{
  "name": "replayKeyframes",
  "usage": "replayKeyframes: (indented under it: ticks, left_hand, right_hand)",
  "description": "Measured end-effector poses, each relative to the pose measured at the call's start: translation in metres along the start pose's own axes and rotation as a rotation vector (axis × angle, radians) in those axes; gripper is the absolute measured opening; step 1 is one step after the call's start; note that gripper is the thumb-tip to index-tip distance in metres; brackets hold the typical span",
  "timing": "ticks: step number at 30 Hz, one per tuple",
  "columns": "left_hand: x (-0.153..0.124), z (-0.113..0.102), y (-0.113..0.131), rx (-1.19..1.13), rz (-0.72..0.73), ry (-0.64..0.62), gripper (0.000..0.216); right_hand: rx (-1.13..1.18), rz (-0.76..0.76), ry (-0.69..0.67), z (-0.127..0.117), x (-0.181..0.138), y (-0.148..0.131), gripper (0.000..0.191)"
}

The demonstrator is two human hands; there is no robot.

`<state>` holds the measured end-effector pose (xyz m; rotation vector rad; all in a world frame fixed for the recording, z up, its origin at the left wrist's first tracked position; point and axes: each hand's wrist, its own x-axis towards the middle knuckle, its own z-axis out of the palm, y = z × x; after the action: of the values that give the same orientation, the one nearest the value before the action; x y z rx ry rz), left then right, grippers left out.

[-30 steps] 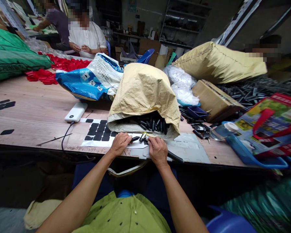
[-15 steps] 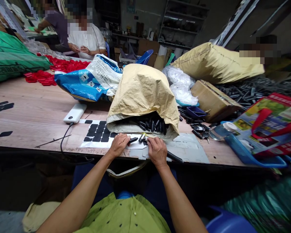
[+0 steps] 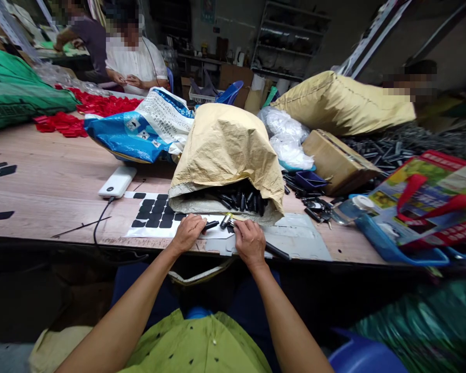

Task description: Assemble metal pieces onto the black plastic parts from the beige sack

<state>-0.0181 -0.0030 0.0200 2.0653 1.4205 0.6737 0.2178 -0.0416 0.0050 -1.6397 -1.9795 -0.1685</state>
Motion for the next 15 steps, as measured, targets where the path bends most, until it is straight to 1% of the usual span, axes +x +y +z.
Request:
replayKeyframes:
  ticks: [3,5,6,8,10,11,13,15]
  left_hand:
    - [-0.011,-0.003,0.010,-0.038,0.031,0.043,0.051]
    - [-0.029,-0.005,0.017,-0.089,0.041,0.049,0.049]
    - [-0.042,-0.004,0.020,-0.110,0.044,0.031,0.046]
    - [-0.072,-0.001,0.021,-0.117,0.064,-0.050,0.040]
    - [-0.101,0.006,0.014,-0.031,0.066,-0.132,0.036]
    - [-0.114,0.011,0.008,0.049,0.033,-0.142,0.035]
    - [-0.130,0.021,-0.006,0.245,-0.076,-0.121,0.035]
    - [-0.135,0.028,-0.020,0.421,-0.207,-0.108,0.033]
  right_hand:
    - [0.000,0.003,-0.004,0.000,0.000,0.000,0.020]
    - [0.008,0.002,0.000,0.001,0.000,0.001,0.020]
    - [0.009,0.001,0.002,0.001,-0.001,0.001,0.020]
    - [0.008,-0.002,0.005,0.001,-0.001,0.001,0.020]
    - [0.003,-0.004,0.005,0.002,-0.001,0.001,0.020]
    - [0.001,-0.004,0.005,0.002,-0.001,0.001,0.020]
    - [0.000,-0.001,0.002,0.002,-0.001,0.001,0.020]
    - [-0.006,0.002,-0.001,0.001,-0.001,0.001,0.020]
